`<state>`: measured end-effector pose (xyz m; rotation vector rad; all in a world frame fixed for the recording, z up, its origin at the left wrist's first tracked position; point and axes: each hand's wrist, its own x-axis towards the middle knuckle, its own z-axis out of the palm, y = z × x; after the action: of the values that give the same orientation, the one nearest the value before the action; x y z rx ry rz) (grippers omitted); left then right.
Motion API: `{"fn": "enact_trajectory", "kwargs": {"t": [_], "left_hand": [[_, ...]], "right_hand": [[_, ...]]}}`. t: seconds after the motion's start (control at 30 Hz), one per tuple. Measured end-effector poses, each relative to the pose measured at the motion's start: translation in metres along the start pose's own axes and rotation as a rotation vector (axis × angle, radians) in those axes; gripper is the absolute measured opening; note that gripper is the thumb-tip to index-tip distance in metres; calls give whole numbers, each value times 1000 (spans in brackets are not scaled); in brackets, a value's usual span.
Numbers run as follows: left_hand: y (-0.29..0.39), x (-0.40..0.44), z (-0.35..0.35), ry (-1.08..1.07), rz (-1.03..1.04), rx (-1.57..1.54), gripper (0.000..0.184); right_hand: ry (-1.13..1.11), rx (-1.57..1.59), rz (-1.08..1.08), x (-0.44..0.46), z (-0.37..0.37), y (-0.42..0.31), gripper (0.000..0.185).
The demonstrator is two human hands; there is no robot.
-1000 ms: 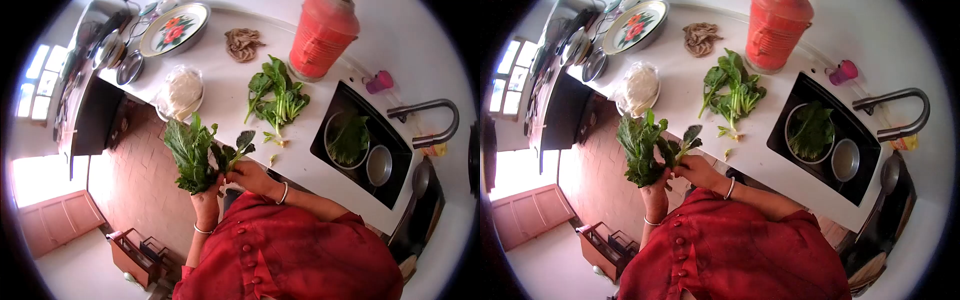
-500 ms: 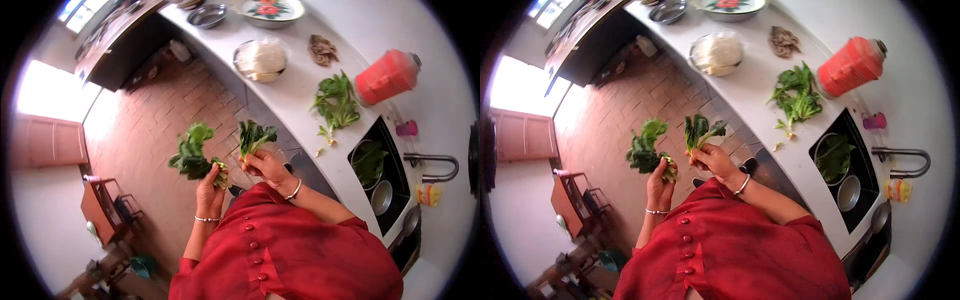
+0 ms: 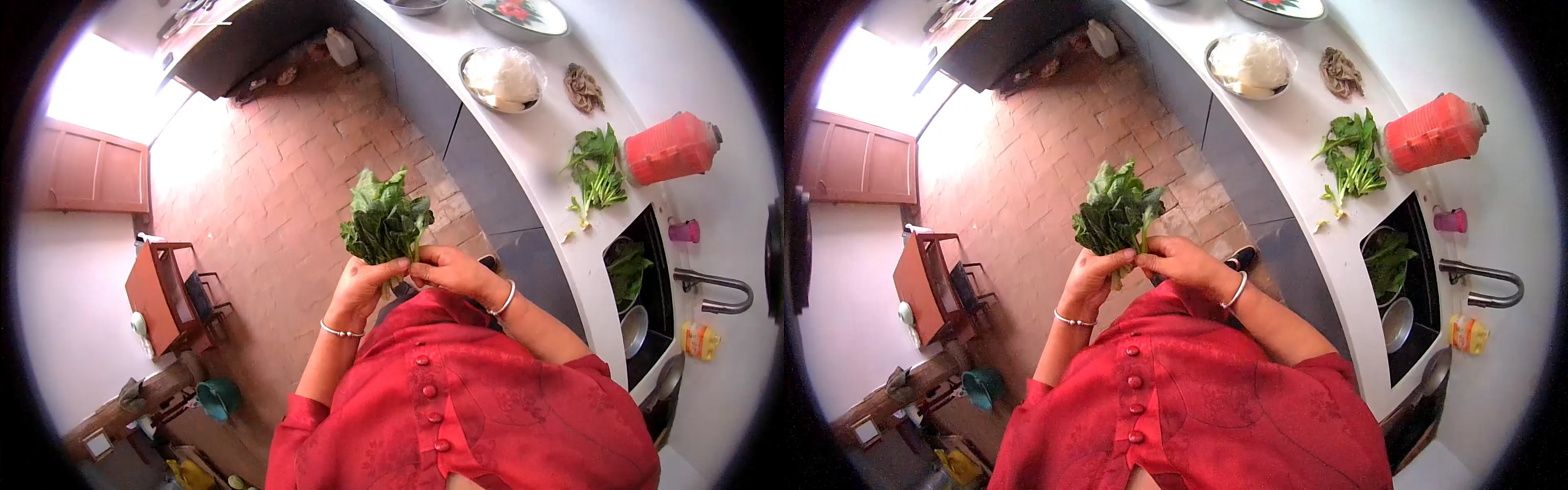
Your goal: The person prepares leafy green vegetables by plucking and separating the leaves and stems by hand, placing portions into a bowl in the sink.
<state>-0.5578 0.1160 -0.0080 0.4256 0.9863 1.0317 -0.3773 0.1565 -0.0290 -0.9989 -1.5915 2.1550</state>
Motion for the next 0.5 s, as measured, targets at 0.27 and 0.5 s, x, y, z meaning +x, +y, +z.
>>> {"fn": "enact_trajectory", "kwargs": {"t": [0.27, 0.5], "left_hand": [[-8, -8, -2, 129, 172, 32, 36], [-10, -10, 1, 186, 281, -44, 29]], "right_hand": [[113, -93, -63, 7, 14, 7, 21], [222, -3, -253, 19, 22, 13, 17]]}}
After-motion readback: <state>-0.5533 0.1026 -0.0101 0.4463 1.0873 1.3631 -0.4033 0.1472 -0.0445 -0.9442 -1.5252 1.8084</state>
